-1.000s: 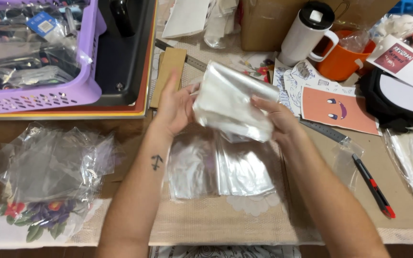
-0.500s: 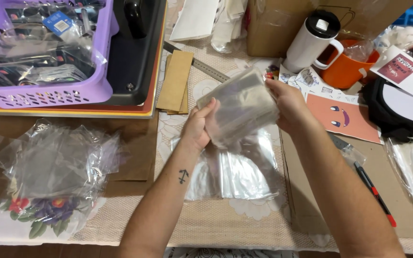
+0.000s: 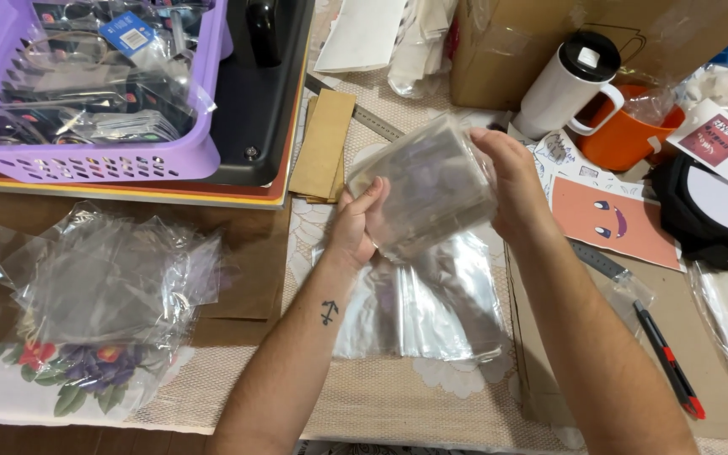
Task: Organizing and stacking bundles of clear plastic bags on a workstation.
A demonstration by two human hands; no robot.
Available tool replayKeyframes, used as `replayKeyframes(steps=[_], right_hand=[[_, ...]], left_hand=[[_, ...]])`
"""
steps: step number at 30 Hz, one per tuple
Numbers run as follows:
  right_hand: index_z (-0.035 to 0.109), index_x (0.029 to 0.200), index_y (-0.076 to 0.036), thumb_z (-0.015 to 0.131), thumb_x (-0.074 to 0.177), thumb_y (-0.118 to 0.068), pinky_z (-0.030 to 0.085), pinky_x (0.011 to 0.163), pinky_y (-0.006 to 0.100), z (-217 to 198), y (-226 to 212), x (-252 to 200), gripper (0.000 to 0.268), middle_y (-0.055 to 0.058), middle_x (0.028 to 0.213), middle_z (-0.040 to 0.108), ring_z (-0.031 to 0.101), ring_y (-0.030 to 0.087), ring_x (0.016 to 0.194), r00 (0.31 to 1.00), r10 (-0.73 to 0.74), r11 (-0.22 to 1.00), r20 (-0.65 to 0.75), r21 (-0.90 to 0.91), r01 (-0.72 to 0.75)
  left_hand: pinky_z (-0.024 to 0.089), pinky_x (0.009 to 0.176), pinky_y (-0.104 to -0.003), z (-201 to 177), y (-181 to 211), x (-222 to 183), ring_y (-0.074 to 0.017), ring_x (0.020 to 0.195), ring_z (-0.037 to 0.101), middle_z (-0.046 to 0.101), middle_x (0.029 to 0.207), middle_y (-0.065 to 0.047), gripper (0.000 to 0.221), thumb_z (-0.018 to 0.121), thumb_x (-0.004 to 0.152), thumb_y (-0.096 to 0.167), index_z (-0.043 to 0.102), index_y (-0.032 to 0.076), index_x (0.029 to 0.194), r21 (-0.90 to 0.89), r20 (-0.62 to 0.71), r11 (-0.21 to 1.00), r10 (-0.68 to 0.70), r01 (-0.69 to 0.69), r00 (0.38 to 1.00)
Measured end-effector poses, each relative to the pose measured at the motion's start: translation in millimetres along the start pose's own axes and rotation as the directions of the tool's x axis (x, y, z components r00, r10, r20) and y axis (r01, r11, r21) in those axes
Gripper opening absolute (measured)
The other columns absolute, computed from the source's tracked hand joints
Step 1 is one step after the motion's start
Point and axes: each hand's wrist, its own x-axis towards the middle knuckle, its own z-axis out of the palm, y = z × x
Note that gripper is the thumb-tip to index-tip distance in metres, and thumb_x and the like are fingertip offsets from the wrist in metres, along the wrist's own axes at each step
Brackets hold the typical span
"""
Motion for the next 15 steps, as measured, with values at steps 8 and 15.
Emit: replayKeyframes(steps=[8,15], right_hand=[[0.058,0.121,-0.006,0.064,0.082,-0.065,0.055,0.077,0.031,-11,-17,27,0.072,0.006,0.097,0.067,0.068,0.019,0.09,0.968,0.22,0.973,0.124,-0.094,-0.209],[0.069,0.088,-0.003,0.078,0.084,-0.021,0.05,0.048,0.026,15,-23,42,0.021,0.001,0.066,0.053,0.062,0.013,0.057,0.998,0.053,0.934,0.041,-0.357,-0.035]], left_hand=[[0.054,0.105,-0.029,-6,-4,14,-0.0149,0.108,0.07,0.074,0.115,-0.004,0.042,0.086,0.081,0.018,0.066,0.012,0.118,0.015,0.0,0.999,-0.046,0.046,0.999],[0.055,0.1,-0.035,-9,-3,15,-0.0188,0.101,0.073,0.077,0.104,-0.01,0.032,0.088,0.079,0.026,0.07,0.011,0.101,-0.08,-0.018,0.992,-0.102,0.1,0.995]])
